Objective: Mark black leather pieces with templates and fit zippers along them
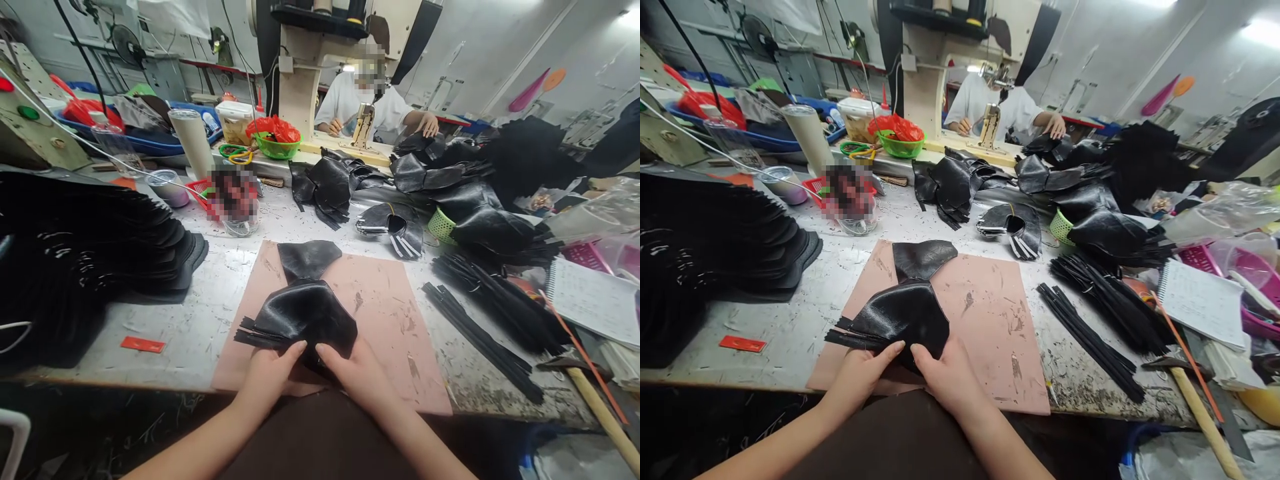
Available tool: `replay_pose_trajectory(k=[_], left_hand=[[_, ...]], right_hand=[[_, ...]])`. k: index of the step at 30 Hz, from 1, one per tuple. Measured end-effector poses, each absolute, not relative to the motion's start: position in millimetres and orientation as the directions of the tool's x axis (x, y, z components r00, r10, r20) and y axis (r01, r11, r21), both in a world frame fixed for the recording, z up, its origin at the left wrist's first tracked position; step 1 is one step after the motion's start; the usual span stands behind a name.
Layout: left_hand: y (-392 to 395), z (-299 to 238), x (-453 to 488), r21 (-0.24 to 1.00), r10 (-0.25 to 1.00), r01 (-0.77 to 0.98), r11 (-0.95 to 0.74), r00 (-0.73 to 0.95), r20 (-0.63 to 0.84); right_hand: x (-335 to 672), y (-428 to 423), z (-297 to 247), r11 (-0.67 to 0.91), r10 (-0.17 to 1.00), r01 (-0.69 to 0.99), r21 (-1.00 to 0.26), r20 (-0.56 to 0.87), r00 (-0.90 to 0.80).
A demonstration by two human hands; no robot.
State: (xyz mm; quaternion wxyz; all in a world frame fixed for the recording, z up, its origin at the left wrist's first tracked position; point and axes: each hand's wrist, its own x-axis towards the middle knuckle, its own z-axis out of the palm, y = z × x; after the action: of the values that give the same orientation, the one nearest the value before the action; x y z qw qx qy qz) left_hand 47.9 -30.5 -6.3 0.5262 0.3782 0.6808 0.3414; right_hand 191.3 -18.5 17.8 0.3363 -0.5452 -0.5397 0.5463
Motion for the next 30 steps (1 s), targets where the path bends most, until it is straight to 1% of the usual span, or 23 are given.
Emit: replay_pose_trajectory(k=[3, 7, 10, 12, 14, 15, 17, 20, 22, 24, 27, 30], left_hand=[[-33, -7, 49, 0.869, 0.885, 0.169, 0.465, -0.129, -0.448], [-35, -4, 50, 0.842, 0.868, 0.211, 0.496, -0.123, -0.481], [-35, -4, 51, 0.859, 0.869, 0.140, 0.493, -0.136, -0.476], [-35, -6, 50, 0.876, 0.870, 0.012, 0.482, -0.126, -0.477], [-35, -7, 50, 0.871, 0.872, -0.132, 0.474, -0.068, -0.485], [-35, -6, 50, 0.861, 0.870, -0.169, 0.480, -0.031, -0.492], [-34, -2, 51, 0.852, 0.859, -0.145, 0.503, -0.020, -0.511], [-31, 11, 55, 0.840, 0.830, -0.009, 0.543, -0.142, -0.539], [-29, 16, 56, 0.840, 0.826, 0.015, 0.543, -0.189, -0.531], [-29, 15, 55, 0.827, 0.817, 0.009, 0.562, -0.167, -0.553], [-30, 5, 52, 0.792, 0.787, 0.003, 0.610, -0.122, -0.605], [-31, -7, 50, 0.796, 0.796, -0.115, 0.595, -0.059, -0.603]], right_hand=[[194, -18, 19, -0.172, 0.946, 0.186, -0.967, -0.215, -0.245], [198, -17, 22, -0.223, 0.905, 0.142, -0.964, -0.259, -0.336], [203, -15, 20, -0.253, 0.886, 0.127, -0.959, -0.283, -0.367], [206, -15, 17, -0.242, 0.903, 0.120, -0.963, -0.268, -0.336], [207, -15, 16, -0.243, 0.919, 0.123, -0.962, -0.269, -0.289], [207, -16, 16, -0.262, 0.917, 0.130, -0.956, -0.288, -0.274], [206, -17, 16, -0.309, 0.904, 0.133, -0.942, -0.334, -0.267], [205, -17, 16, -0.335, 0.895, 0.098, -0.937, -0.349, -0.277], [205, -17, 14, -0.333, 0.901, 0.058, -0.941, -0.336, -0.276], [205, -16, 12, -0.317, 0.911, 0.047, -0.947, -0.318, -0.263], [206, -15, 9, -0.234, 0.941, 0.124, -0.964, -0.257, -0.219], [206, -15, 8, -0.164, 0.961, 0.225, -0.960, -0.207, -0.181]])
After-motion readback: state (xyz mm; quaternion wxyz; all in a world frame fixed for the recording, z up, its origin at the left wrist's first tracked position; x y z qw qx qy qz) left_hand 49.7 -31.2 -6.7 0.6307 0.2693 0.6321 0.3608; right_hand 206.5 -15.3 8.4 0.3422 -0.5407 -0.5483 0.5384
